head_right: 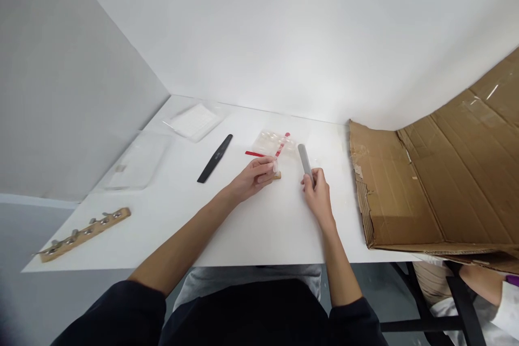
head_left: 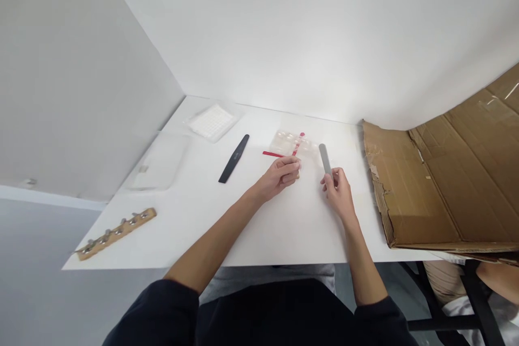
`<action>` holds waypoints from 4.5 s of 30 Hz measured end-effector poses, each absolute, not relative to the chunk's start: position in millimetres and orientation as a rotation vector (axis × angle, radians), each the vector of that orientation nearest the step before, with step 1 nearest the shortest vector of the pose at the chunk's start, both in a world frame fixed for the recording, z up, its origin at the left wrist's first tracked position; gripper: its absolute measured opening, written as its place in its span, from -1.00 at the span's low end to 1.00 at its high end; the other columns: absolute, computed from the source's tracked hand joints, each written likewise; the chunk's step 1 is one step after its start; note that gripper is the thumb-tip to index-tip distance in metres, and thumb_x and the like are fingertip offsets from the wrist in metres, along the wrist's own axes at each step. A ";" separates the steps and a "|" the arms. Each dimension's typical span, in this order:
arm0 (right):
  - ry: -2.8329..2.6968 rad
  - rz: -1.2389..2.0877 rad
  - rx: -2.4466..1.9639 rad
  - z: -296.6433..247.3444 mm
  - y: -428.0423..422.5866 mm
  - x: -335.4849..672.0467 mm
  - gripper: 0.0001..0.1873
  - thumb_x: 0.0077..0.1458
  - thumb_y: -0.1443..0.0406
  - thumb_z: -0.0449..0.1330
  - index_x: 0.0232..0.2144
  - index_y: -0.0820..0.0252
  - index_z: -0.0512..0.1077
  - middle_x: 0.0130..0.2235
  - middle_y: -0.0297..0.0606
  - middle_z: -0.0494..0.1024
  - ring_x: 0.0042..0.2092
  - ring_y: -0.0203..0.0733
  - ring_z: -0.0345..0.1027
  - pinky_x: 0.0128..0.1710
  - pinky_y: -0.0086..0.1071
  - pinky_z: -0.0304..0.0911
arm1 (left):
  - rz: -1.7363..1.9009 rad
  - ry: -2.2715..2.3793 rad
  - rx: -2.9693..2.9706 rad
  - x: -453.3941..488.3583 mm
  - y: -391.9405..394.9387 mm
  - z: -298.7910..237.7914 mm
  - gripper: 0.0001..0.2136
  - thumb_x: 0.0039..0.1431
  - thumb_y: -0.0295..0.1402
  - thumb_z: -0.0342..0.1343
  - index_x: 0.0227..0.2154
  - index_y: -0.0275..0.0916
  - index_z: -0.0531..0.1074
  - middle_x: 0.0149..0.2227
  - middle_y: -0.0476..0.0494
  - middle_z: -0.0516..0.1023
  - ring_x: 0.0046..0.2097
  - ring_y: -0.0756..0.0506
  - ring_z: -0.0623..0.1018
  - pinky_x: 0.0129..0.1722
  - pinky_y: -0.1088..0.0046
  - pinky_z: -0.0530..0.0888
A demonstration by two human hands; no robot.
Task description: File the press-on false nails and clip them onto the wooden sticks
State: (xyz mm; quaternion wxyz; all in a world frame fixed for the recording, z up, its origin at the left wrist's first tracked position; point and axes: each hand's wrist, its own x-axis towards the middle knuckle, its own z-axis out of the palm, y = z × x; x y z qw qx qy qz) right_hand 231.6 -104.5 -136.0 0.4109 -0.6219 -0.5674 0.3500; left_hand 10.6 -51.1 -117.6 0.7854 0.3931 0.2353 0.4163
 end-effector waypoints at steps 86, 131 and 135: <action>-1.328 1.449 -1.172 -133.4 -114.9 195.6 -0.29 0.28 -0.36 -0.02 -0.57 0.03 0.12 -0.69 -0.54 0.01 -0.66 -0.37 -0.14 -0.65 -0.37 -0.21 | 0.909 0.642 0.922 24.3 -58.9 -123.7 -0.64 0.03 -0.13 0.48 -0.48 -0.31 0.50 -0.59 0.17 0.09 -0.57 0.16 0.00 -0.57 0.51 -0.06; -1.593 0.784 -1.346 -152.9 -122.0 197.5 -0.44 0.46 -0.13 -0.10 -0.48 0.05 0.12 -0.55 -0.42 0.17 -0.51 -0.25 -0.01 -0.47 -0.31 -0.04 | 0.803 0.466 0.542 32.1 -64.2 -128.1 -0.57 -0.06 -0.27 0.53 -0.57 -0.29 0.32 -0.58 0.21 0.03 -0.58 0.18 -0.08 -0.71 0.75 0.05; -1.559 0.735 -1.342 -155.1 -121.1 197.5 -0.46 0.46 -0.11 -0.13 -0.48 0.04 0.11 -0.55 -0.42 0.17 -0.51 -0.25 0.00 -0.47 -0.31 -0.04 | 0.792 0.456 0.565 32.1 -65.7 -127.1 -0.57 -0.05 -0.24 0.53 -0.56 -0.30 0.33 -0.58 0.20 0.04 -0.58 0.18 -0.09 -0.71 0.75 0.05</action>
